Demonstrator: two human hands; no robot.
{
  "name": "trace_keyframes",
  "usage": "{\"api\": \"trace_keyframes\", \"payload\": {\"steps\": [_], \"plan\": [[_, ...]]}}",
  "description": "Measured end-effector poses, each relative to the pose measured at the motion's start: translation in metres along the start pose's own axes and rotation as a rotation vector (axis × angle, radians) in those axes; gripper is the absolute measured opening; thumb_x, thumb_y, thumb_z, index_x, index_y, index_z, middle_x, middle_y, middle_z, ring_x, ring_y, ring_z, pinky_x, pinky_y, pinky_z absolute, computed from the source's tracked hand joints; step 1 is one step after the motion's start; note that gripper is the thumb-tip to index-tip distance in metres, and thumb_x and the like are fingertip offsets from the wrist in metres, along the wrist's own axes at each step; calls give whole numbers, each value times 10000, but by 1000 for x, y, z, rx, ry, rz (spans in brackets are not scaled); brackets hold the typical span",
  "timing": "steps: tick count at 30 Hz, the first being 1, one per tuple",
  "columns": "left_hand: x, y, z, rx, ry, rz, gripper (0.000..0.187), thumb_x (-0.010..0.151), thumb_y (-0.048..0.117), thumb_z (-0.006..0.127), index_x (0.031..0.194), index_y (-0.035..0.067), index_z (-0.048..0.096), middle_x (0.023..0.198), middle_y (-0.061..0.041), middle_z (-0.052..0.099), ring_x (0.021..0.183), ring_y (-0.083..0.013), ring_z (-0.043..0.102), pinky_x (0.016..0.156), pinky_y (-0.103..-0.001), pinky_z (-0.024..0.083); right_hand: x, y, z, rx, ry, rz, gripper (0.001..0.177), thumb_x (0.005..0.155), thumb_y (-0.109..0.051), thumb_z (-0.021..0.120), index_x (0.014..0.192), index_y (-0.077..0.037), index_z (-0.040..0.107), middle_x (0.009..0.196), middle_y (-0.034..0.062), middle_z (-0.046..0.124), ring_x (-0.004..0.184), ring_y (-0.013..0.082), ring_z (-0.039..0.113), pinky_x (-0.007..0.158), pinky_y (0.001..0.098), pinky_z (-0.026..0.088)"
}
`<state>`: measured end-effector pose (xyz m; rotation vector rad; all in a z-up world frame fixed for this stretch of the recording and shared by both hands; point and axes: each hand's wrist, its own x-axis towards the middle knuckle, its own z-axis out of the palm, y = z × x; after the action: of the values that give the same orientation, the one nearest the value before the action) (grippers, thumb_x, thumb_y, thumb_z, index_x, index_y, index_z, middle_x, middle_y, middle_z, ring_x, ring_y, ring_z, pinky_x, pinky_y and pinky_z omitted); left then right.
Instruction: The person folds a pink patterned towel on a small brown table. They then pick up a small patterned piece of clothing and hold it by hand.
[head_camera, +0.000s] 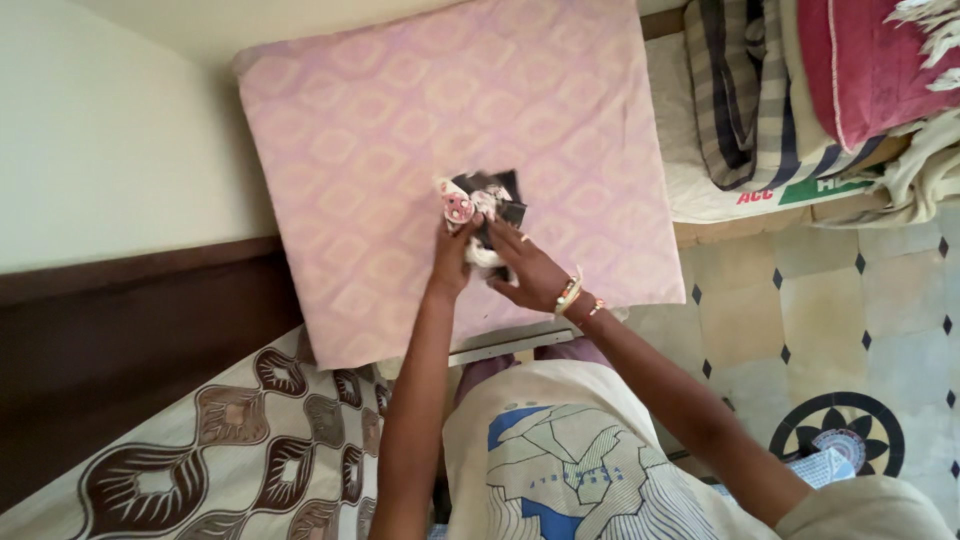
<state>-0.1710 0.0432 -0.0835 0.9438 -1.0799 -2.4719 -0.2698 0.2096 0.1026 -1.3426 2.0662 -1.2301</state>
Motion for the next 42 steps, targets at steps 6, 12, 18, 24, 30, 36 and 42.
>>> {"api": "trace_keyframes", "payload": {"steps": [6, 12, 18, 24, 30, 36, 42], "plan": [[-8, 81, -110, -358, 230, 132, 253, 943, 332, 613, 910, 96, 700, 864, -24, 682, 800, -186, 669, 737, -368, 581, -77, 118, -48, -378, 134, 224, 519, 928, -190, 761, 1398, -37, 602, 1470, 196, 572, 1385, 367, 507, 1182, 484, 378], [-90, 205, -148, 1420, 797, -161, 470, 901, 427, 748, 1139, 23, 718, 1093, -221, 741, 979, -395, 703, 828, -513, 545, -175, 206, -127, -473, 268, 810, 511, 1004, -302, 655, 1397, 11, 562, 1354, 288, 583, 1240, 461, 566, 1041, 522, 468], [-102, 171, -206, 1673, 735, -333, 338, 942, 300, 683, 1136, 25, 712, 1153, -254, 691, 1022, -473, 670, 827, -564, 553, -215, 193, -137, 798, 55, 1441, 576, 966, -221, 497, 1499, -41, 370, 1447, 269, 445, 1318, 503, 519, 1057, 636, 501], [-114, 167, -216, 1565, 873, -368, 274, 928, 287, 704, 1098, 85, 774, 1173, -216, 728, 1066, -424, 703, 877, -529, 573, -223, 194, -119, 776, 147, 1303, 341, 912, -9, 642, 1204, 159, 589, 1156, 306, 686, 1024, 424, 700, 851, 480, 642], [-108, 164, -231, 1560, 974, -329, 310, 855, 284, 791, 1045, 41, 754, 1102, -234, 725, 993, -422, 709, 822, -525, 579, -215, 188, -112, 361, 308, 1221, 221, 840, 28, 789, 986, 172, 707, 809, 200, 725, 641, 238, 686, 572, 377, 582], [-110, 177, -220, 1631, 854, -416, 330, 848, 249, 800, 1102, 45, 748, 1163, -215, 727, 1042, -416, 710, 833, -528, 589, -220, 181, -130, 245, 266, 1237, 265, 862, -40, 762, 1029, 161, 718, 826, 215, 710, 627, 229, 641, 573, 328, 523], [-112, 186, -209, 1658, 776, -495, 333, 885, 262, 787, 1127, 36, 746, 1197, -212, 724, 1072, -408, 708, 861, -513, 587, -245, 223, -149, 912, 363, 1352, 391, 968, -140, 441, 1042, 195, 630, 939, 274, 708, 712, 315, 649, 660, 368, 520]]}}
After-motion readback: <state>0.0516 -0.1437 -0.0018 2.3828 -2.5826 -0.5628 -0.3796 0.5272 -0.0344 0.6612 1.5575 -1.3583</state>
